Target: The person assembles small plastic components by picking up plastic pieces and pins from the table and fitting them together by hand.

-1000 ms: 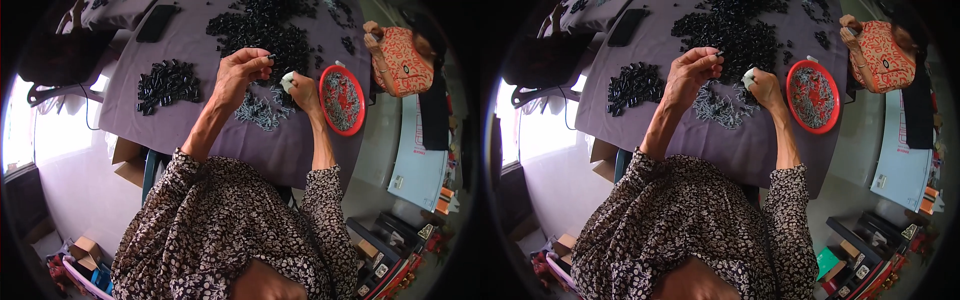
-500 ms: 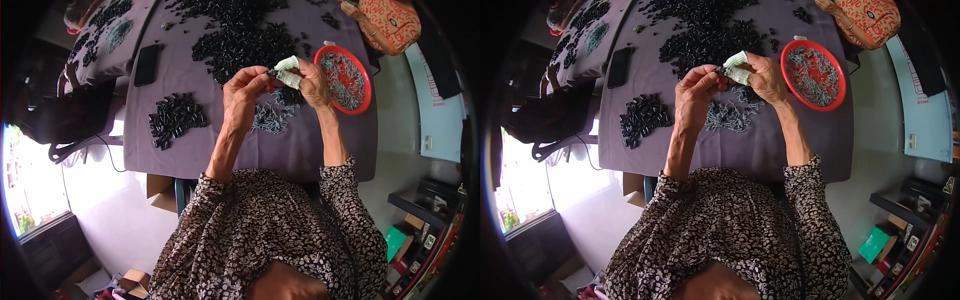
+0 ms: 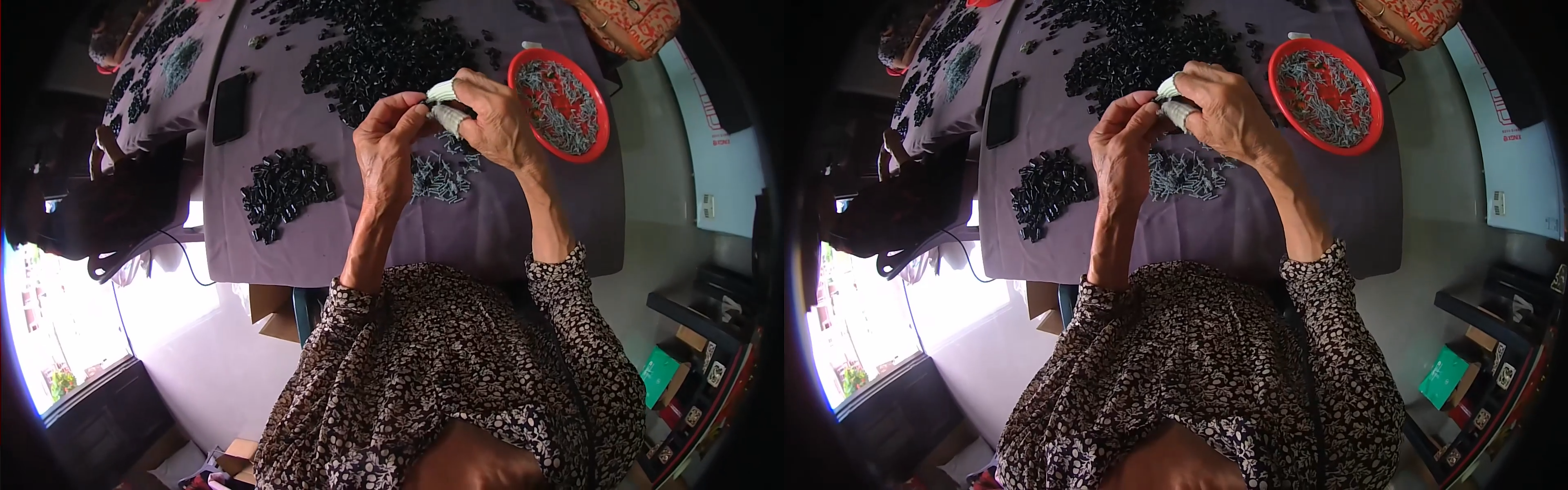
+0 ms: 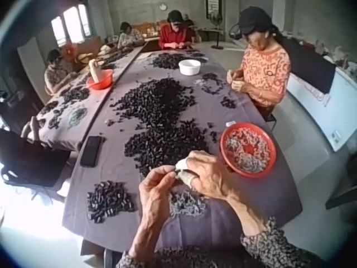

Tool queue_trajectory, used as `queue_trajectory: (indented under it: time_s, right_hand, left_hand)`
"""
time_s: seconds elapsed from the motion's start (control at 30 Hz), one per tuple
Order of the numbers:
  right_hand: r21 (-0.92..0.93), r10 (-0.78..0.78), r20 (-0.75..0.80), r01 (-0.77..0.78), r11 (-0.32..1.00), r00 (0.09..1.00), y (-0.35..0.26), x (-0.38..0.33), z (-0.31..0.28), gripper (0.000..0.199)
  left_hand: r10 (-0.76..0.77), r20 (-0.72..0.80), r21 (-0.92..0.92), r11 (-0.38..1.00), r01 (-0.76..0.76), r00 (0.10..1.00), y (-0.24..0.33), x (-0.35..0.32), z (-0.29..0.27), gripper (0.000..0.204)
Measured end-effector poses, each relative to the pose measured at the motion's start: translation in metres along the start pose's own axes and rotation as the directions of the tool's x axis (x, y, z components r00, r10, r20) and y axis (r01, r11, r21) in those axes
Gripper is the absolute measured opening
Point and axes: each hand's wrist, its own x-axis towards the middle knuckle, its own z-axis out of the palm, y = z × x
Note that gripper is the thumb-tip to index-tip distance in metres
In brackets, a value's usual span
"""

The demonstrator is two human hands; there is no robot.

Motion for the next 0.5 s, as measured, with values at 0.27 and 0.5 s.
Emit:
queue_trajectory:
  time_s: [0.27, 0.5]
  right_hand:
    - [0.407, 0.402, 0.098, -0.405, 0.819, 0.91, 0.007, -0.009, -0.002, 0.015]
    - [0.908, 0.476, 0.032, -0.225, 0.354, 0.879, 0.021, -0.014, 0.017, 0.016]
  left_hand:
    - [-0.118, 0.028, -0.216, 0.969, 0.121, 0.993, -0.001, 0.003, 0.004, 0.012]
    - [-0.079, 0.053, -0.164, 0.983, 0.087, 0.995, -0.003, -0.001, 0.01, 0.012]
